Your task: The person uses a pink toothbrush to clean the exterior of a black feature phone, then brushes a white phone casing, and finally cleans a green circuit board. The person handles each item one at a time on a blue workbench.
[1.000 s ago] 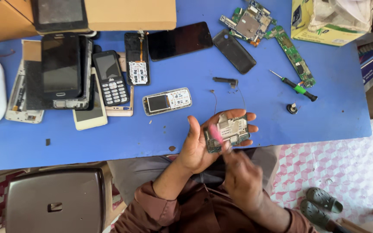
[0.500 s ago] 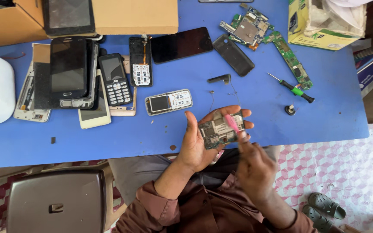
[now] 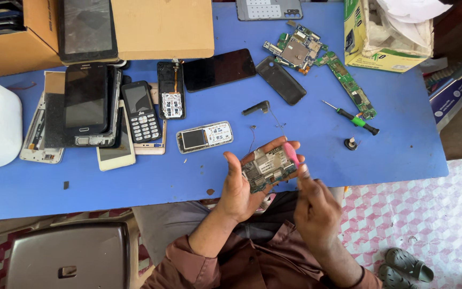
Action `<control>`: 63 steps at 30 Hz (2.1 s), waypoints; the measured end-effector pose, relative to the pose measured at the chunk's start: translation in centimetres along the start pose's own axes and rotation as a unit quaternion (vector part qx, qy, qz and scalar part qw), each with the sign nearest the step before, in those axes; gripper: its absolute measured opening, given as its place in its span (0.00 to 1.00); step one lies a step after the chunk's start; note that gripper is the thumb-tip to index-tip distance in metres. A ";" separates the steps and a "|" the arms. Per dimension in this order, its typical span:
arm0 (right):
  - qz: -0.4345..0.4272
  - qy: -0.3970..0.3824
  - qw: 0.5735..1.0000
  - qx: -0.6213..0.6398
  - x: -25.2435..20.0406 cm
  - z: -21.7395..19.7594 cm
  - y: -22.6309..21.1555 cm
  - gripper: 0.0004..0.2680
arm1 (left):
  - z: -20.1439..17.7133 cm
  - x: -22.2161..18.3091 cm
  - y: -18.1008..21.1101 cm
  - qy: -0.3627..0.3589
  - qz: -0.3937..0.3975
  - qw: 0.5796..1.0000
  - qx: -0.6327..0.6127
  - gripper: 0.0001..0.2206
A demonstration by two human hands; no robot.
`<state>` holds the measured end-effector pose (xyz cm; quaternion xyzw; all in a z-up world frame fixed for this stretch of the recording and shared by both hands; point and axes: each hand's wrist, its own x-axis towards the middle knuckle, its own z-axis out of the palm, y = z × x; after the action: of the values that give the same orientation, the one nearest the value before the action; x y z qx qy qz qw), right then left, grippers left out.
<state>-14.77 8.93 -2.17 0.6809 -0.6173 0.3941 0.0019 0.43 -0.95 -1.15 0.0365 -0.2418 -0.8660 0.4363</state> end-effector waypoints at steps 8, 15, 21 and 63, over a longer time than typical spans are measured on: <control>0.035 -0.005 0.999 -0.014 0.1 0.4 -0.8 0.18 | 0.0 0.2 0.1 0.017 -0.001 1.000 0.018 0.51; -0.007 0.015 1.000 -0.011 0.4 0.0 0.3 0.09 | -0.2 0.4 0.0 0.025 -0.013 0.999 0.020 0.54; 0.043 -0.009 0.999 0.011 -0.5 0.2 0.9 0.15 | -0.2 0.8 0.1 0.025 -0.016 1.000 -0.006 0.53; 0.062 -0.038 0.996 0.055 -3.5 0.7 0.3 0.16 | -0.9 1.2 -0.3 0.038 0.016 0.993 -0.108 0.46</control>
<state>-14.43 11.45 -4.64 0.6549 -0.6353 0.4006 -0.0838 -0.24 -2.08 -1.92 0.0177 -0.1305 -0.8779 0.4603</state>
